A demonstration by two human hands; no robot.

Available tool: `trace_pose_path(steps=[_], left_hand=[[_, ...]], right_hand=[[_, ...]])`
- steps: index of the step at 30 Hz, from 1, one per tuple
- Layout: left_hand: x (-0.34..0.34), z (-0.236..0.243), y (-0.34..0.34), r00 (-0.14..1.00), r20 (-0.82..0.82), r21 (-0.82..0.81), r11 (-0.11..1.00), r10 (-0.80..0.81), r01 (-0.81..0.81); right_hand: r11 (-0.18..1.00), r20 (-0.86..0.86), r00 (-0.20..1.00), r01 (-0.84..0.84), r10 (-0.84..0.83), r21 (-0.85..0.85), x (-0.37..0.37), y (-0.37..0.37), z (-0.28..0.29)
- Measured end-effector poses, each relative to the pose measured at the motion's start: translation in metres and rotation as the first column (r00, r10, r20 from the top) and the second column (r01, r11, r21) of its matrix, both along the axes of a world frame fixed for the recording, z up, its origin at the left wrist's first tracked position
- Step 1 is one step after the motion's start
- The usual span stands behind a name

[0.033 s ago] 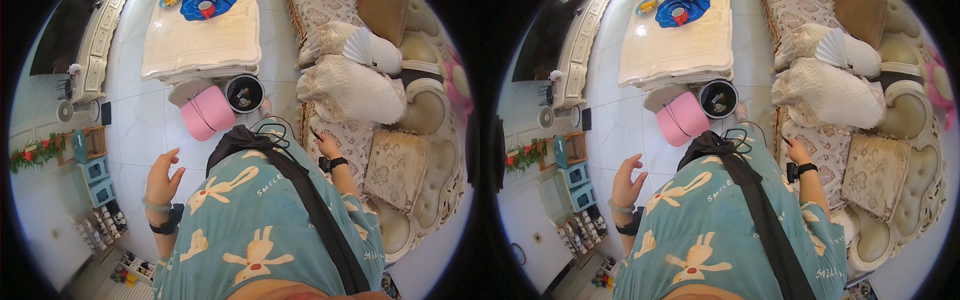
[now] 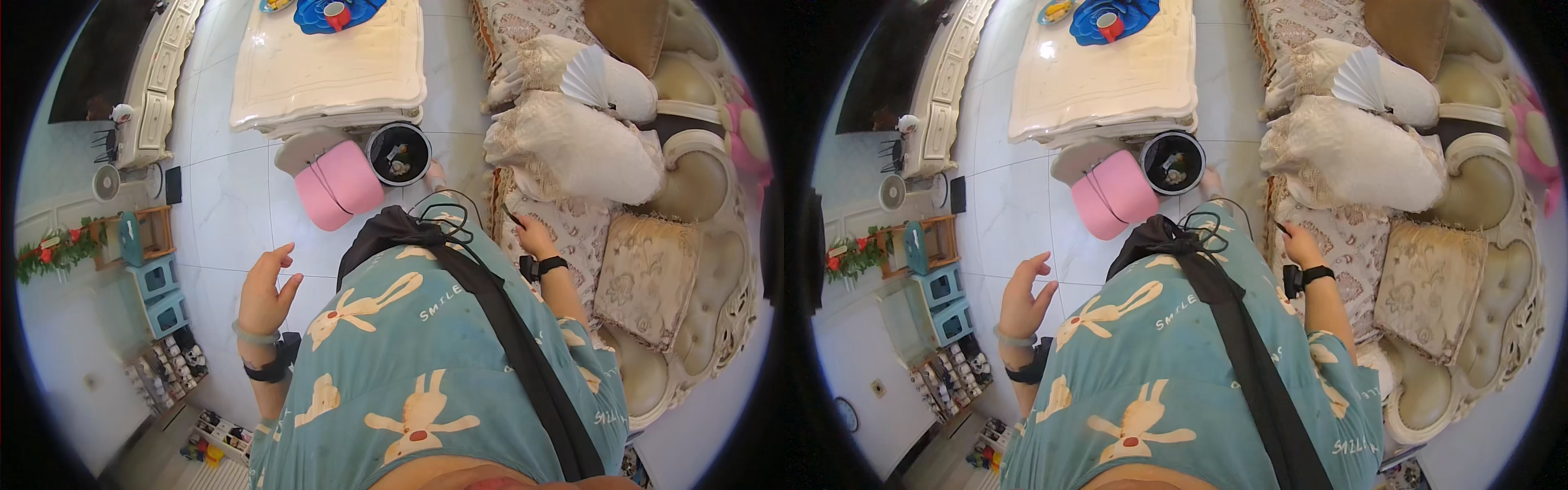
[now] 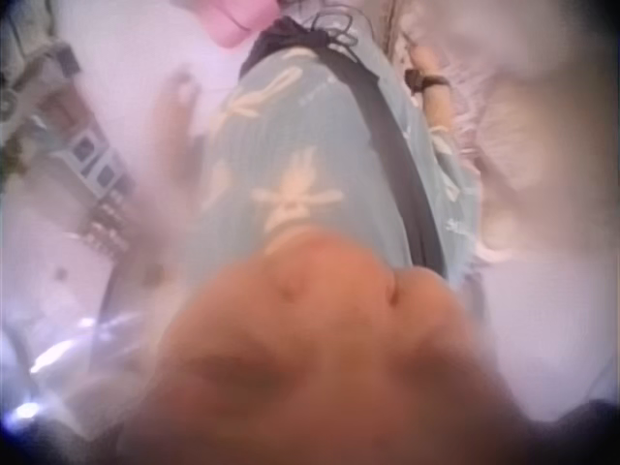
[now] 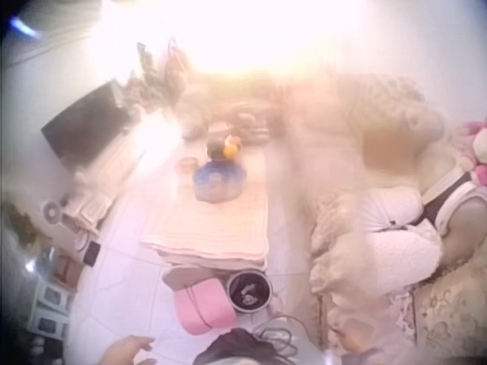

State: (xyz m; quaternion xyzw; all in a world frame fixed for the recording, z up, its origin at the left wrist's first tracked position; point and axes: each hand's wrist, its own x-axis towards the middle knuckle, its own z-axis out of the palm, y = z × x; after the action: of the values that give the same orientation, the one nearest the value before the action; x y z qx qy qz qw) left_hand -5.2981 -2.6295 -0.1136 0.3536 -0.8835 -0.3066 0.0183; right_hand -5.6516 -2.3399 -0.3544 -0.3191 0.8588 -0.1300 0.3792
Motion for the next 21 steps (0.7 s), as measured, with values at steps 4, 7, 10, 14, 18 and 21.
trace_pose_path(steps=[4,7,10,14,18,21], left_hand=[[-0.016,-0.003,-0.001,0.999,0.036,0.022,0.999,0.023,-0.024],[-0.025,-0.009,0.004,0.996,0.063,0.028,0.997,0.068,-0.070],[-0.045,-0.010,0.007,0.986,0.124,0.093,0.988,0.112,-0.124],[-0.089,-0.007,0.003,0.976,0.183,0.166,0.975,0.117,-0.148],[-0.113,-0.012,0.009,0.978,0.163,0.157,0.976,0.128,-0.153],[-0.116,-0.017,0.020,0.965,0.175,0.191,0.955,0.193,-0.226]], right_hand=[[0.998,0.132,0.991,0.030,-0.021,-0.062,-0.017,-0.049,0.025],[0.979,0.110,0.992,-0.034,0.057,-0.202,-0.034,-0.085,0.038],[0.971,0.103,0.985,-0.113,0.137,-0.212,-0.061,-0.107,0.025],[0.969,0.096,0.989,-0.087,0.112,-0.232,-0.102,-0.119,0.024],[0.981,0.074,0.989,-0.111,0.124,-0.160,-0.138,-0.120,0.027],[0.978,0.054,0.982,-0.172,0.179,-0.116,-0.158,-0.124,0.019]])
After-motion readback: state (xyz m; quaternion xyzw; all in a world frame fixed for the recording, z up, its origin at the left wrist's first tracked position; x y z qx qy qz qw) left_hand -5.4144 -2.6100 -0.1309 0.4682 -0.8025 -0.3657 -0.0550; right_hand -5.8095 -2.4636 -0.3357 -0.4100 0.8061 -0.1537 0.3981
